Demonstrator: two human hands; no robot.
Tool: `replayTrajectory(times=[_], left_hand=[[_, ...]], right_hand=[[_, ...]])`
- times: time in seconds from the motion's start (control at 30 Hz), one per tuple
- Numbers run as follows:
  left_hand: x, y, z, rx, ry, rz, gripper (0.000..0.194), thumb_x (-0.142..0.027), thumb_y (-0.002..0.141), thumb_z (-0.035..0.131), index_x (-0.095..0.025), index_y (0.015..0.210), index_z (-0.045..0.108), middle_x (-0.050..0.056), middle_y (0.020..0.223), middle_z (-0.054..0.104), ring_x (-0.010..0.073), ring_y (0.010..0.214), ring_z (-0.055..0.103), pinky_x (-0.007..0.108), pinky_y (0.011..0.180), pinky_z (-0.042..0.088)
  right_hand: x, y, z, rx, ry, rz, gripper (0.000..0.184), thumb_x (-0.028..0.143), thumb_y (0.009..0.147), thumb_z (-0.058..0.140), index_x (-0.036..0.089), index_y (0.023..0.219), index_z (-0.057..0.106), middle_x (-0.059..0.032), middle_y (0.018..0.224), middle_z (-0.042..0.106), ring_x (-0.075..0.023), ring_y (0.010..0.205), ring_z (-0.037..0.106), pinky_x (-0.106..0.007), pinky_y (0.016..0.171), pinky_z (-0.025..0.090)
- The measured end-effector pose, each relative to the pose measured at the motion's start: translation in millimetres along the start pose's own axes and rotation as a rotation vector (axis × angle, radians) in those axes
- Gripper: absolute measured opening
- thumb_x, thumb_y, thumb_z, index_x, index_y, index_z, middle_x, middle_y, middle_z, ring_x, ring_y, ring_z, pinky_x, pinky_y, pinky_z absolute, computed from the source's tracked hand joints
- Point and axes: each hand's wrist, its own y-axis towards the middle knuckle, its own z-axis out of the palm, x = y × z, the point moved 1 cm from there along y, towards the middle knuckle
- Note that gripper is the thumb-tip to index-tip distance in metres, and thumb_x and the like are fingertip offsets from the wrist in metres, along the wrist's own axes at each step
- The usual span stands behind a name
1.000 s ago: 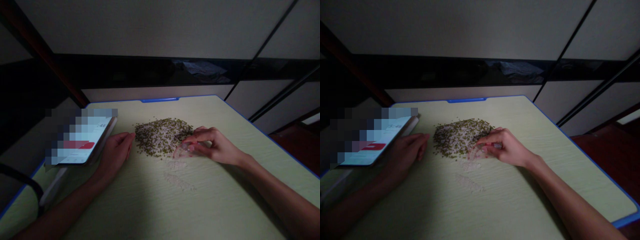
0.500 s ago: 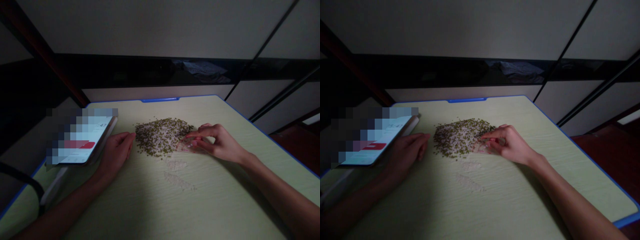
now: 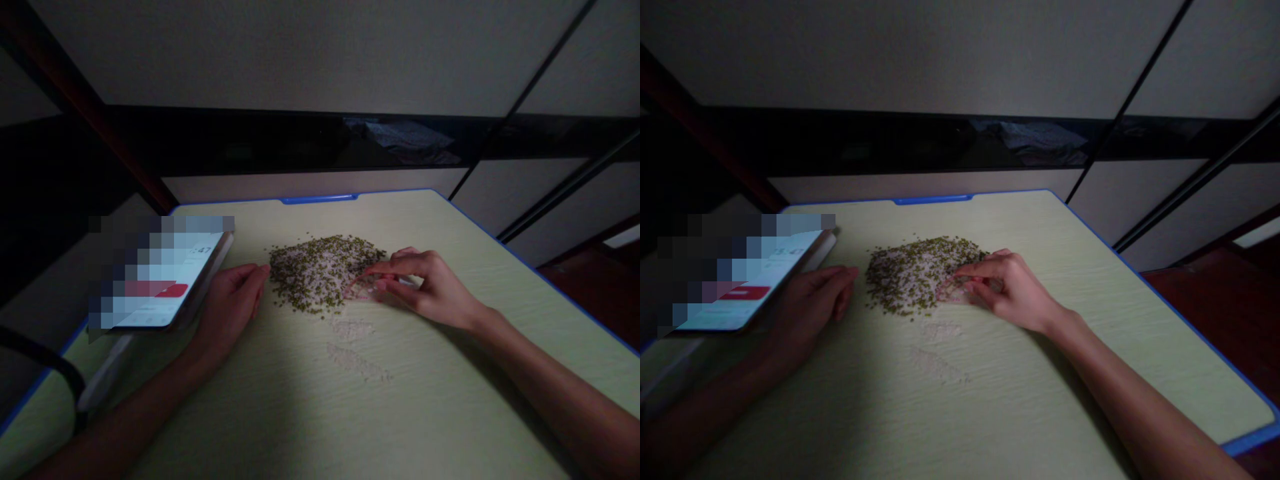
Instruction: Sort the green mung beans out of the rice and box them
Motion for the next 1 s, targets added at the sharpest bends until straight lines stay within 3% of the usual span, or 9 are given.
replayTrajectory(times=[0.47,0.7,0.9,1.0], left_hand=[[1.3,-0.3,-0.2,-0.014,-0.018,0.0,0.038,-0.033,0.075,0.046,-0.021,0.041,0.036,-0.007,0.032,0.035,0.0091,0.038,0.035,0.021,0.043,0.029],[-0.8,-0.6,-0.5,-0.005,0.008,-0.015,0.037,-0.033,0.076,0.045,-0.021,0.042,0.036,-0.008,0.033,0.036,0.0087,0.038,0.035,0.021,0.043,0.028],[2.9,1.2,0.0,-0.021,0.012,0.007,0.038,-0.035,0.074,0.046,-0.021,0.041,0.036,-0.008,0.032,0.035,0.0082,0.036,0.035,0.021,0.043,0.028],[4.6,1.7,-0.1,-0.012,0.006,0.018,0.038,-0.037,0.075,0.045,-0.021,0.041,0.037,-0.008,0.032,0.035,0.0082,0.036,0.035,0.021,0.043,0.028]], right_hand=[[-1.5,-2.0,-2.2,0.046,0.049,-0.079,0.023,0.017,0.08,0.052,0.015,0.094,0.071,-0.0062,0.071,0.07,-0.0128,0.056,0.054,-0.029,0.059,0.04],[0.9,-1.2,0.7,0.023,0.05,-0.049,0.026,0.014,0.078,0.053,0.016,0.097,0.071,-0.0058,0.075,0.071,-0.0132,0.059,0.057,-0.029,0.06,0.042],[0.5,-1.4,1.7,0.011,0.02,-0.057,0.025,0.015,0.079,0.053,0.013,0.096,0.071,-0.0042,0.063,0.068,-0.0119,0.051,0.053,-0.028,0.057,0.041],[0.3,-0.9,4.0,-0.006,0.033,-0.058,0.024,0.016,0.08,0.052,0.013,0.094,0.071,-0.0057,0.071,0.071,-0.013,0.057,0.057,-0.028,0.06,0.043]])
